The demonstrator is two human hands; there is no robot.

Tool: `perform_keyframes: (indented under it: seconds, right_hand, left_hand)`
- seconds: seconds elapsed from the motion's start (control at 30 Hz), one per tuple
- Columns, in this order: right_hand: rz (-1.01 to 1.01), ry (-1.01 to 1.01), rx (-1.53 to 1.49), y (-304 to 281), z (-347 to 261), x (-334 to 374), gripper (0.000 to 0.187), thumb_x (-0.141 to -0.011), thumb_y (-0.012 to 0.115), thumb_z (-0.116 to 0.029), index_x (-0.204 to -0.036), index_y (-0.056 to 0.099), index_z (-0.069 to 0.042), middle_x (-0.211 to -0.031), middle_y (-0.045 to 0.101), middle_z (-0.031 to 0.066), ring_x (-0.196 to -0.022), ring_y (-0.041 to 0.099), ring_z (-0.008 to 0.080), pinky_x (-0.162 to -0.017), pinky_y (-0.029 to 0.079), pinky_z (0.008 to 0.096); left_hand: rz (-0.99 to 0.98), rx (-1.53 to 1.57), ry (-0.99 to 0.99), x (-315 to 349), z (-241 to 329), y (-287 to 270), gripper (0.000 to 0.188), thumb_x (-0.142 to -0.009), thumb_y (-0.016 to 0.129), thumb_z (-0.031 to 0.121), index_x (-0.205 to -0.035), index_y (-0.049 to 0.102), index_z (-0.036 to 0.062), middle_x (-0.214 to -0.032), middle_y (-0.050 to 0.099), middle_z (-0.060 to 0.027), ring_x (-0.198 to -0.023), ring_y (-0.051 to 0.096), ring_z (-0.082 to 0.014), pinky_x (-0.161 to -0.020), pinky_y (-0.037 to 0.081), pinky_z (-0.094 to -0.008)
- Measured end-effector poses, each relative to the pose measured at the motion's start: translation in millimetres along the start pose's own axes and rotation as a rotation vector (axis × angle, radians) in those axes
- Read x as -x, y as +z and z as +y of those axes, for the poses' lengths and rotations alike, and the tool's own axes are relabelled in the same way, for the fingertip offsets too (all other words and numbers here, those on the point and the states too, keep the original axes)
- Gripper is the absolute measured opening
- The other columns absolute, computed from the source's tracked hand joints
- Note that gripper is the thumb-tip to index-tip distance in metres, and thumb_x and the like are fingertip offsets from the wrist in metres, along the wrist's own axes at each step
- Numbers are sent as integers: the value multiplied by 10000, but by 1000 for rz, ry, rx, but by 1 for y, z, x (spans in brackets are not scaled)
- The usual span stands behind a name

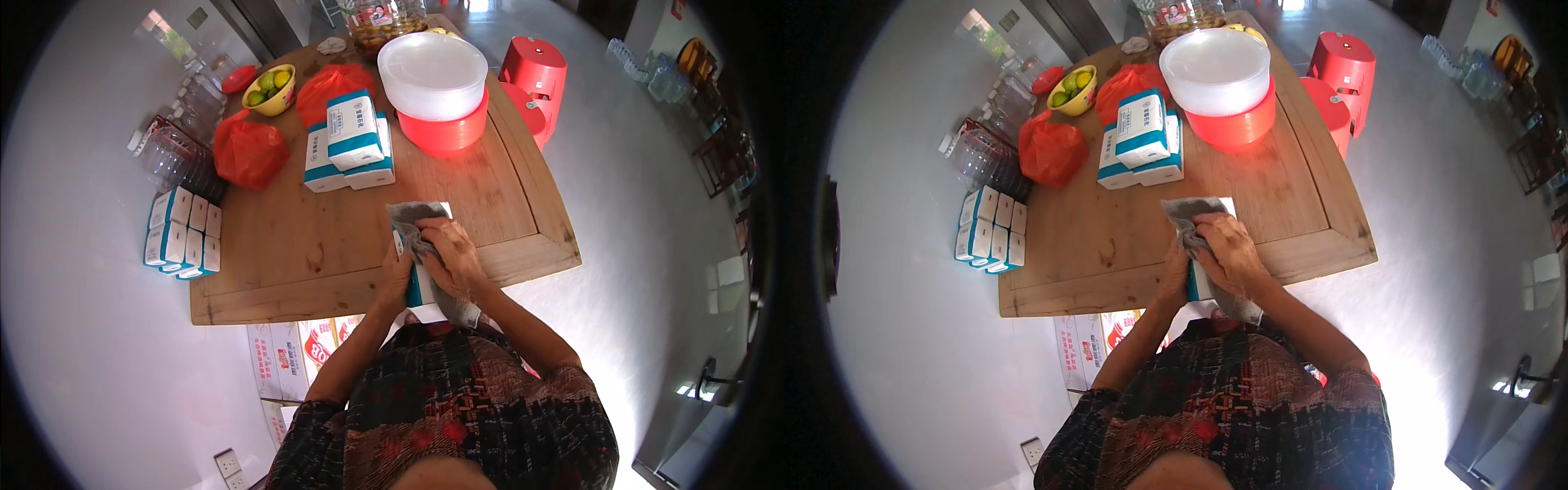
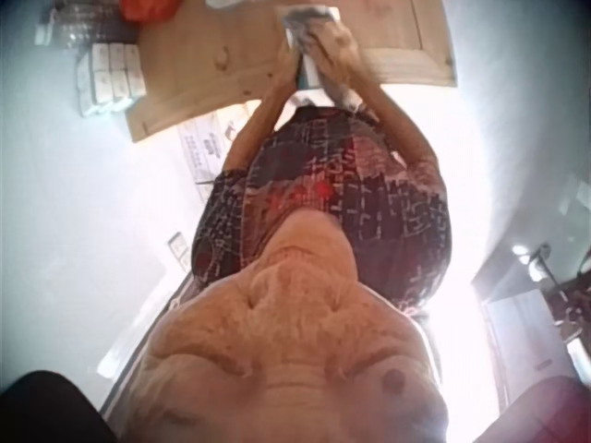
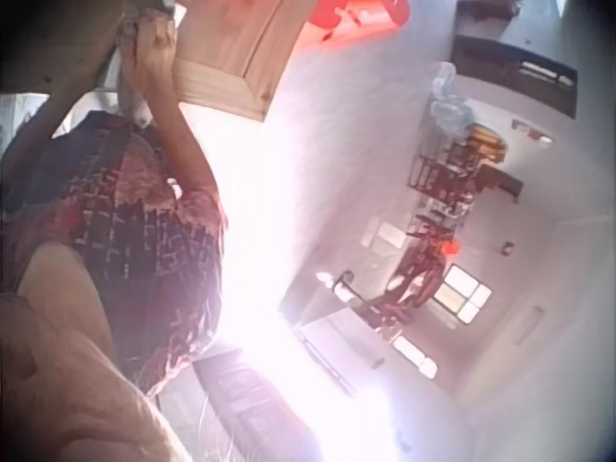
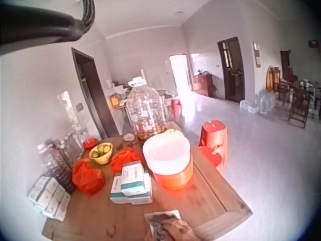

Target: The person wipes the surfaces of multiple small white and blue boxes using a grey cloth. They pick up each box individually, wipe it thoroughly, and place it back on the wooden table. The task involves repetitive handling of the boxes to clean them.

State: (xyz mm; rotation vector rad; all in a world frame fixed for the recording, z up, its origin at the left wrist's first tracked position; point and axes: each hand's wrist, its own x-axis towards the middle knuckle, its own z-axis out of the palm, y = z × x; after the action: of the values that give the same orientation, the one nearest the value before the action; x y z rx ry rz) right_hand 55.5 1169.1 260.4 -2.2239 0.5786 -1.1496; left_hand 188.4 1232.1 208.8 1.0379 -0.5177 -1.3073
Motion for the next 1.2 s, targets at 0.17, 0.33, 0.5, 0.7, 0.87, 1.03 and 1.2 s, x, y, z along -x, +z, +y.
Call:
perform_keyframes:
  seconds: [0.17, 0.33, 0.5, 0.7, 0.87, 1.03, 1.2]
  right_hand:
    - [-75, 96, 220, 13, 18, -25, 264, -778, 618, -198, -1015, 594, -87, -1141, 590, 89, -1070, 518, 293, -838, 406, 449]
    - [-398, 504, 204, 16, 37, -67, 271, -849, 536, -291, -1030, 608, -102, -1118, 609, 124, -1074, 541, 351, -918, 422, 436]
    - [-754, 441, -137, 4, 74, -91, 484, -880, 482, -418, -1266, 558, -135, -1178, 607, 127, -1104, 550, 265, -978, 399, 353]
    - [-995, 569, 42, -9, 66, -112, 505, -872, 475, -478, -1218, 599, -131, -1170, 609, 97, -1077, 553, 229, -952, 406, 319]
    - [-942, 689, -214, -32, 29, -107, 454, -883, 531, -402, -1171, 604, -59, -1138, 617, 110, -1037, 567, 217, -921, 423, 307]
    - [-249, 684, -677, -15, 56, -53, 431, -902, 567, -351, -1119, 602, 19, -1025, 642, 106, -958, 580, 171, -876, 447, 303]
    - [57, 679, -359, 10, 24, -23, 441, -914, 545, -394, -1058, 600, 20, -909, 651, 146, -846, 575, 191, -770, 459, 347]
  left_hand:
    - [-39, 147, -135, -8, -3, -16, 394, -936, 564, 238, -1267, 438, 67, -1084, 574, -57, -926, 588, -145, -798, 516, -304]
    - [-110, 195, -198, -1, 16, -3, 472, -841, 667, 98, -1242, 422, 57, -1112, 572, -84, -974, 613, -215, -828, 541, -391]
    - [-197, 161, -255, 2, 21, -8, 538, -828, 667, 120, -1278, 378, 61, -1160, 546, -107, -1020, 599, -243, -874, 525, -411]
    - [-317, 69, -235, 3, 25, -13, 646, -759, 714, 121, -1298, 364, 50, -1152, 549, -106, -1008, 597, -236, -873, 518, -403]
    - [-424, -7, -173, 5, 25, -26, 684, -731, 728, 112, -1310, 370, 45, -1147, 564, -105, -1020, 594, -228, -879, 511, -387]
    - [-378, 167, -103, 8, 22, -26, 638, -749, 702, 101, -1302, 389, 45, -1136, 575, -100, -1017, 599, -229, -873, 515, -386]
    - [-225, 333, -8, 11, 17, -20, 563, -783, 659, 104, -1284, 409, 41, -1124, 585, -95, -998, 610, -234, -862, 522, -380]
